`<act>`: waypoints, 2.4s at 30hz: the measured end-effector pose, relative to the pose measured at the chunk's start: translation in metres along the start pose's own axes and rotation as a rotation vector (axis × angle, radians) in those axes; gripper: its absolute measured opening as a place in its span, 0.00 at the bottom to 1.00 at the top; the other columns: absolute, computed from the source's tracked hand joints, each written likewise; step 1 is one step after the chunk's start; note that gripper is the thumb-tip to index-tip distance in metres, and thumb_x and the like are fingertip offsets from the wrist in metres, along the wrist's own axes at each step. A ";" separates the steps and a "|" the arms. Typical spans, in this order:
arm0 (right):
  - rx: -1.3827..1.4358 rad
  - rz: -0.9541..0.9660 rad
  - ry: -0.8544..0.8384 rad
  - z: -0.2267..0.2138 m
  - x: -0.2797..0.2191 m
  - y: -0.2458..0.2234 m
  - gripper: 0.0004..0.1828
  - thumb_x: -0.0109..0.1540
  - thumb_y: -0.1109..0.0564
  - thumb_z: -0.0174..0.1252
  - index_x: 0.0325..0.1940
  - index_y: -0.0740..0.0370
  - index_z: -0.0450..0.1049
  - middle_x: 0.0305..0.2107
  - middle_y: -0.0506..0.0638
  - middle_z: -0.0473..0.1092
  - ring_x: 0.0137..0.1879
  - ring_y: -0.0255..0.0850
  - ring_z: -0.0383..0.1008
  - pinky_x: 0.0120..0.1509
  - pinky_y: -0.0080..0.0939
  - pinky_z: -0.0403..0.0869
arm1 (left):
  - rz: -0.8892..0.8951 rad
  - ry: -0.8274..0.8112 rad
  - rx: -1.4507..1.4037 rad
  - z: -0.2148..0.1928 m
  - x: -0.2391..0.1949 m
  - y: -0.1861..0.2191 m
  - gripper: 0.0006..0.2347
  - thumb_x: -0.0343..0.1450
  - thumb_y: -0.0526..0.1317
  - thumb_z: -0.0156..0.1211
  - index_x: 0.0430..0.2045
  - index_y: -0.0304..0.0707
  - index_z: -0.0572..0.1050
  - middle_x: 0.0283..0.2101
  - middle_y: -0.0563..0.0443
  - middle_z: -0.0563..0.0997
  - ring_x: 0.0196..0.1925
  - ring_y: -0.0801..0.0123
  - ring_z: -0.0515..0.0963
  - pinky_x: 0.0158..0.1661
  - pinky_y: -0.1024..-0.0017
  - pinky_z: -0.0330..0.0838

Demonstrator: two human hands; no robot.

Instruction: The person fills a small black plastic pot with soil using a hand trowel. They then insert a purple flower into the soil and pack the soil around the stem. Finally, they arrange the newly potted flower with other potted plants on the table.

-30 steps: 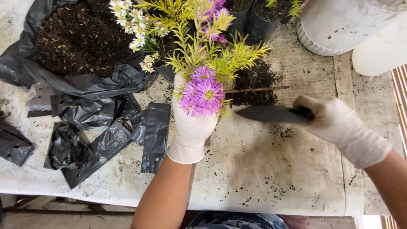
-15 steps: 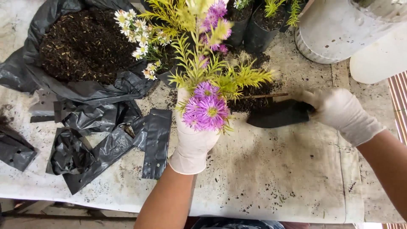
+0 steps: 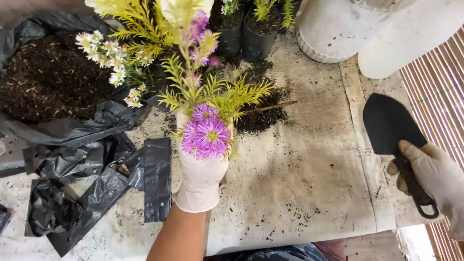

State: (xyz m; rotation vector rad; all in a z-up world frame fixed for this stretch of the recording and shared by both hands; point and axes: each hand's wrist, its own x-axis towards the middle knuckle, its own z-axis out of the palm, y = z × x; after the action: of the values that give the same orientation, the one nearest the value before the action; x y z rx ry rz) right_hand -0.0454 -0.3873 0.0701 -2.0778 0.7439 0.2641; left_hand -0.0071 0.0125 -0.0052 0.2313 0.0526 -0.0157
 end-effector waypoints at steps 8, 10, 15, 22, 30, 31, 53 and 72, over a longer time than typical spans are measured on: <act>0.018 0.209 -0.248 0.113 -0.058 -0.045 0.21 0.70 0.48 0.50 0.44 0.73 0.74 0.18 0.65 0.69 0.18 0.55 0.71 0.20 0.51 0.71 | 0.027 -0.109 -0.034 -0.033 0.002 0.007 0.24 0.80 0.51 0.39 0.73 0.47 0.55 0.74 0.39 0.59 0.75 0.46 0.61 0.73 0.49 0.55; -0.078 0.152 -0.271 0.112 -0.067 -0.058 0.22 0.69 0.46 0.51 0.37 0.70 0.76 0.14 0.63 0.70 0.16 0.53 0.72 0.20 0.47 0.71 | -0.066 -0.103 -0.092 -0.036 0.012 0.019 0.27 0.79 0.56 0.37 0.74 0.48 0.54 0.75 0.40 0.58 0.75 0.45 0.60 0.72 0.48 0.53; -0.175 0.058 -0.160 0.058 -0.003 -0.039 0.24 0.70 0.45 0.50 0.33 0.69 0.77 0.11 0.63 0.70 0.15 0.53 0.74 0.22 0.47 0.72 | -0.132 -0.062 -0.172 -0.041 0.019 0.017 0.31 0.78 0.63 0.35 0.75 0.53 0.49 0.76 0.43 0.55 0.75 0.47 0.58 0.72 0.49 0.50; -0.175 -0.016 -0.059 0.108 0.016 -0.074 0.24 0.70 0.45 0.47 0.42 0.70 0.76 0.15 0.63 0.72 0.19 0.53 0.76 0.25 0.51 0.75 | -0.105 -0.106 -0.174 -0.036 0.016 0.015 0.28 0.79 0.60 0.33 0.73 0.49 0.54 0.73 0.42 0.61 0.73 0.51 0.62 0.72 0.51 0.54; -0.263 -0.053 -0.057 0.090 0.035 -0.086 0.27 0.73 0.46 0.45 0.38 0.72 0.78 0.13 0.65 0.71 0.18 0.57 0.74 0.24 0.50 0.71 | -0.050 -0.006 -0.163 -0.012 0.011 0.025 0.22 0.81 0.54 0.40 0.67 0.44 0.64 0.68 0.42 0.68 0.70 0.50 0.68 0.70 0.50 0.57; -0.226 -0.052 -0.073 0.091 0.050 -0.083 0.25 0.72 0.45 0.46 0.43 0.71 0.76 0.16 0.66 0.72 0.19 0.57 0.74 0.24 0.51 0.72 | -0.049 -0.003 -0.170 -0.020 0.011 0.021 0.23 0.81 0.55 0.39 0.68 0.45 0.63 0.68 0.43 0.69 0.70 0.52 0.68 0.70 0.51 0.56; -0.531 -0.140 -0.168 0.121 -0.084 -0.188 0.25 0.74 0.49 0.32 0.75 0.54 0.58 0.52 0.61 0.76 0.22 0.42 0.77 0.20 0.38 0.74 | 0.399 -0.241 0.447 0.020 -0.001 -0.004 0.18 0.77 0.27 0.51 0.63 0.37 0.67 0.63 0.41 0.74 0.68 0.54 0.72 0.72 0.58 0.65; -0.268 -0.132 -0.138 0.117 0.019 -0.120 0.30 0.71 0.39 0.46 0.35 0.66 0.80 0.15 0.62 0.73 0.20 0.56 0.76 0.28 0.53 0.74 | 0.053 -0.123 -0.167 0.013 0.016 0.019 0.18 0.82 0.48 0.44 0.62 0.39 0.71 0.62 0.43 0.76 0.66 0.54 0.74 0.69 0.55 0.62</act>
State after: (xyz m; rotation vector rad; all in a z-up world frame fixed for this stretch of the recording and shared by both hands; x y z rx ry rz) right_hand 0.0518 -0.2497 0.0744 -2.3229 0.5075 0.4488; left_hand 0.0101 0.0274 0.0106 0.0644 -0.0746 0.0266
